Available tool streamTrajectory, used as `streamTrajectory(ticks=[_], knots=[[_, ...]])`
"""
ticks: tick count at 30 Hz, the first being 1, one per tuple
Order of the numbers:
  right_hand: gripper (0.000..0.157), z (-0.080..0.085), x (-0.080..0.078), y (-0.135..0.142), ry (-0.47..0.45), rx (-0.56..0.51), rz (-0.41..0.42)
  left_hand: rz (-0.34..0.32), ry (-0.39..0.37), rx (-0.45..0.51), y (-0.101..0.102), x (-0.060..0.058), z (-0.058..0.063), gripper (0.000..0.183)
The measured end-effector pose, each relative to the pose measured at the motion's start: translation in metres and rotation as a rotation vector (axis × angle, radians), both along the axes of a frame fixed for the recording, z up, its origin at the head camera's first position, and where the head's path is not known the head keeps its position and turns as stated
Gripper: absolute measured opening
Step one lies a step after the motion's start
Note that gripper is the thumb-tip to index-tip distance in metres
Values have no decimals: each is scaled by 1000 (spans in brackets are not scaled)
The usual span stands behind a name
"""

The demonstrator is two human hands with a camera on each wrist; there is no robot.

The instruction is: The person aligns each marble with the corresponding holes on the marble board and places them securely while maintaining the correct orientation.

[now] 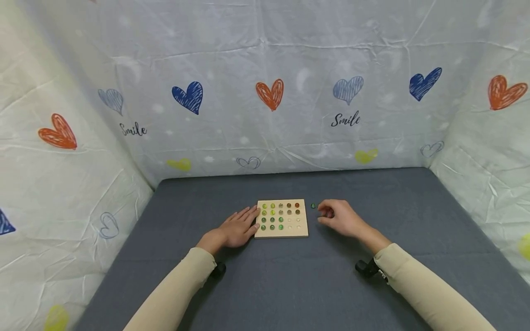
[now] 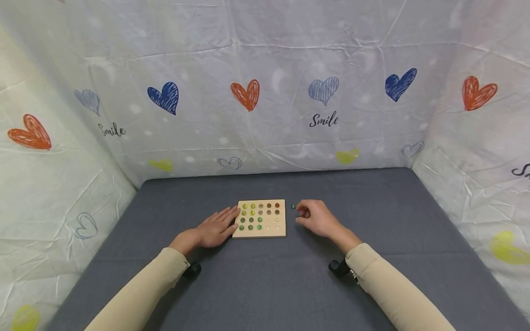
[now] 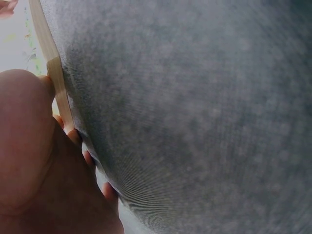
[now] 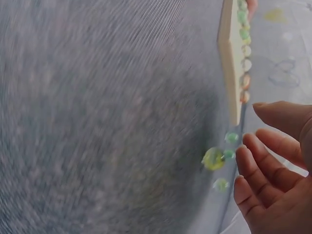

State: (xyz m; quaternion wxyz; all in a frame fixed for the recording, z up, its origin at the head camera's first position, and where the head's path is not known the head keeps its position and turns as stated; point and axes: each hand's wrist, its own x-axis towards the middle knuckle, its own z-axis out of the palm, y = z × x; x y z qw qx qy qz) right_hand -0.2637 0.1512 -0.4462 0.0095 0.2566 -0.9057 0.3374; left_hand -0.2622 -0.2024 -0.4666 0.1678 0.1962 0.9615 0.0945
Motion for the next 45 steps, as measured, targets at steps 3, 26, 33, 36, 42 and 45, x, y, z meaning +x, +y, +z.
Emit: streamTrajectory(ticks=[3, 26, 33, 36, 42, 45], knots=[[26, -3, -3, 4, -26, 1, -37, -3, 1, 2, 0, 0, 0, 64], [36, -11, -21, -6, -98, 3, -188, 0, 8, -1, 1, 1, -2, 64], [23, -13, -24, -9, -79, 17, -182, -7, 19, 13, 2, 2, -3, 64], [15, -13, -25, -8, -77, 17, -175, -5, 21, 11, 3, 2, -2, 64], [10, -13, -26, -9, -83, 18, -163, -5, 6, 0, 5, 7, 10, 63], [9, -13, -26, -9, -88, 13, -157, -5, 0, 5, 6, 9, 15, 63]])
